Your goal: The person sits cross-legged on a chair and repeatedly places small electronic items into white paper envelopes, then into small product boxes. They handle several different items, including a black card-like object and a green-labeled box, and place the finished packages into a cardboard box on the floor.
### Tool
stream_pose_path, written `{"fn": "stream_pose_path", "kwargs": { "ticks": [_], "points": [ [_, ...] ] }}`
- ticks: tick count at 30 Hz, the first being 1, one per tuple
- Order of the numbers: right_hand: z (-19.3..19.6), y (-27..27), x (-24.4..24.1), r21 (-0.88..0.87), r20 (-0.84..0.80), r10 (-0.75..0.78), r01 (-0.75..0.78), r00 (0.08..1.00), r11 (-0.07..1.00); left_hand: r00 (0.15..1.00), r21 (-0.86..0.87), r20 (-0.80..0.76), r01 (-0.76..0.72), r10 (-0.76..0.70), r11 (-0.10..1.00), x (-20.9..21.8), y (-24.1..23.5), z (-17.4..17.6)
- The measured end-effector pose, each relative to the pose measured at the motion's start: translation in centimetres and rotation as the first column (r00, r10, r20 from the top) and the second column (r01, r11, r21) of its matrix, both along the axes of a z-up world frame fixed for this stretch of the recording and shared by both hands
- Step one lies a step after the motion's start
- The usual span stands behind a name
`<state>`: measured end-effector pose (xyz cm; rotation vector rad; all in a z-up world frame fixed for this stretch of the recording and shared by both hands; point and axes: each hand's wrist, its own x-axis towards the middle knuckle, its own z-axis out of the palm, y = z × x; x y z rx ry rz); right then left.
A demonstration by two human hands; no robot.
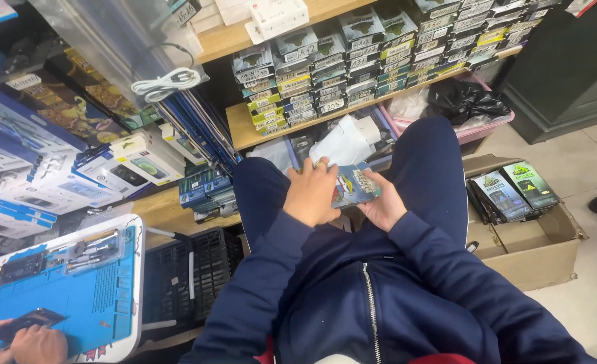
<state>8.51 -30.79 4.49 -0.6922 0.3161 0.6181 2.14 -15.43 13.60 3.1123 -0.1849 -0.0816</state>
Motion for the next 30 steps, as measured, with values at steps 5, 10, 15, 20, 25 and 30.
{"fn": "stream_pose_path", "kwargs": {
  "ticks": [5, 10, 15, 20, 25, 30],
  "points": [
    [0.7, -0.6, 0.0, 0.122, -0.031, -0.082, 0.085, 0.996, 0.989, 0.984, -0.223, 0.054, 0.180, -0.173, 0.958, -0.5, -0.4, 5.7],
    [0.8, -1.4, 0.3, 0.206, -0.071, -0.146, 0.158, 0.987, 0.966, 0.867, -0.530, 0.466, 0.432, -0.174, 0.730, -1.5, -0.4, 4.0],
    [0.5, -1.6, 0.6, 0.216, -0.030, -0.129, 0.132, 0.991, 0.967, 0.783, -0.518, 0.617, 0.478, -0.078, 0.709, -1.3, 0.8, 4.2],
    [-4.2, -1.4, 3.5, 0.144, 0.120, -0.133, 0.116, 0.984, 0.983, 0.651, -0.430, 0.757, 0.564, -0.060, 0.705, -2.8, 2.8, 7.0],
    [-6.6, -2.4, 5.7, 0.056, 0.183, -0.201, 0.194, 0.962, 0.979, 0.469, -0.478, 0.851, 0.510, 0.234, 0.715, -5.2, 7.1, 7.4],
    [-3.9, -3.9, 5.4, 0.123, 0.195, -0.266, 0.246, 0.944, 0.961, 0.730, -0.908, 0.375, 0.414, 0.572, 0.067, -4.3, 9.5, -0.1]
  ]
}}
